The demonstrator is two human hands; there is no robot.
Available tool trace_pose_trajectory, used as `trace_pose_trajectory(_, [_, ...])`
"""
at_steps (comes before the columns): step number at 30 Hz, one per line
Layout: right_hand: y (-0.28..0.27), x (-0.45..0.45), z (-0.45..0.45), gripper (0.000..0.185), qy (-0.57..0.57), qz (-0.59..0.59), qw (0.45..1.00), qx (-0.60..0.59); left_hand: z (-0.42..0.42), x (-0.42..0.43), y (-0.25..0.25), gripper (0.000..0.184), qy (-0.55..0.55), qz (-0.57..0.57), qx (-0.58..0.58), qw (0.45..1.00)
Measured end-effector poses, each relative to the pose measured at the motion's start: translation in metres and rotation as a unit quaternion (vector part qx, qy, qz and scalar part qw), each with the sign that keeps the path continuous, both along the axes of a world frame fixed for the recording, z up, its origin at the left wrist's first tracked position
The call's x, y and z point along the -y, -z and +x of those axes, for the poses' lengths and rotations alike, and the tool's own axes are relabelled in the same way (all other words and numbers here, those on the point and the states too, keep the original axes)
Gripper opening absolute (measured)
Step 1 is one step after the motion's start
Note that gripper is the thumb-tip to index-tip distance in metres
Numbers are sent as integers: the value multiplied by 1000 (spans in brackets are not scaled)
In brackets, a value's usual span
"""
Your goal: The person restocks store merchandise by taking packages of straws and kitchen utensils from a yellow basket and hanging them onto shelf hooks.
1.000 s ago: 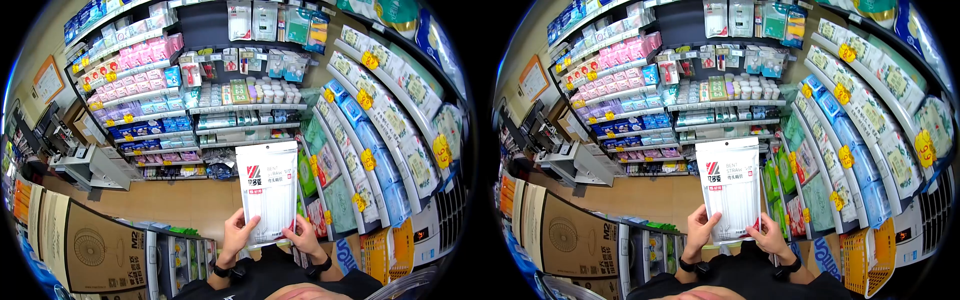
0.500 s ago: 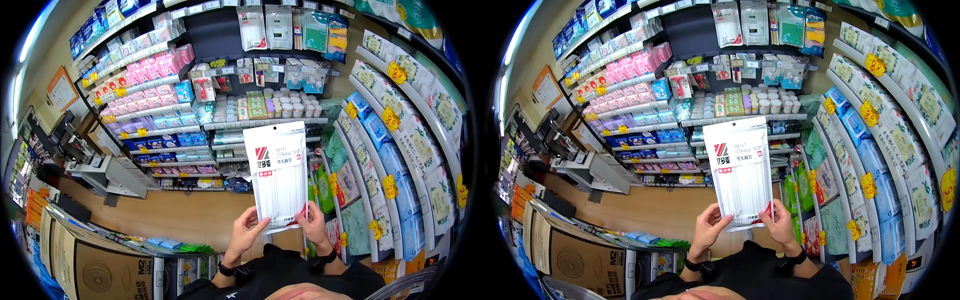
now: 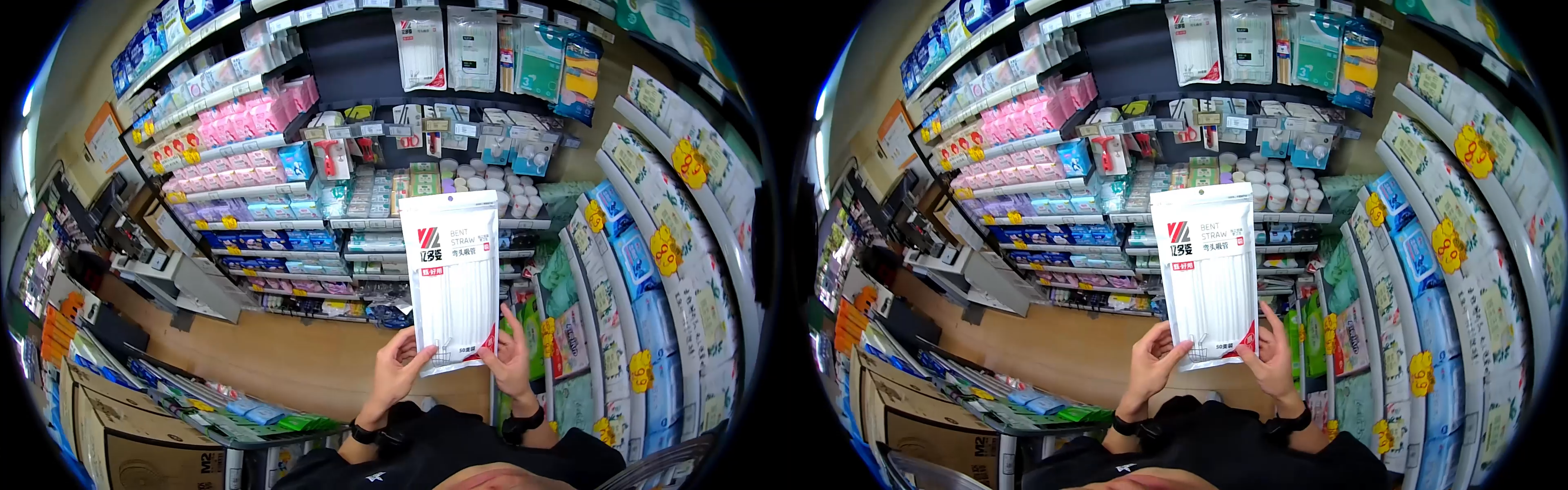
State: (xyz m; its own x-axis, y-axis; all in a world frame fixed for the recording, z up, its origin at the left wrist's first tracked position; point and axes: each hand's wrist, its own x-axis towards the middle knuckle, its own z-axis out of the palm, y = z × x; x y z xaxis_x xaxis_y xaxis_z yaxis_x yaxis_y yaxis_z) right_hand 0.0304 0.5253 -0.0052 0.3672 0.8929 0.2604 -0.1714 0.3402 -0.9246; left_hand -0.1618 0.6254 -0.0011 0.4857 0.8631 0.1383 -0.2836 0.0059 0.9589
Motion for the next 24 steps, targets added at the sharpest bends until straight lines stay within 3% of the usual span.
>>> trace_pose_trajectory(4, [8,-15,18,79,11,5,1000,25,16,-15,1,40,1,4,-23,1000])
trace_pose_trajectory(15, [1,-95,56,65,16,20,996,84,51,-95,-23,38,-17,59,-24,998])
trace_pose_trajectory(24, [-45,-207,95,63,47,91,986,130,92,-215,-67,40,17,130,-47,990])
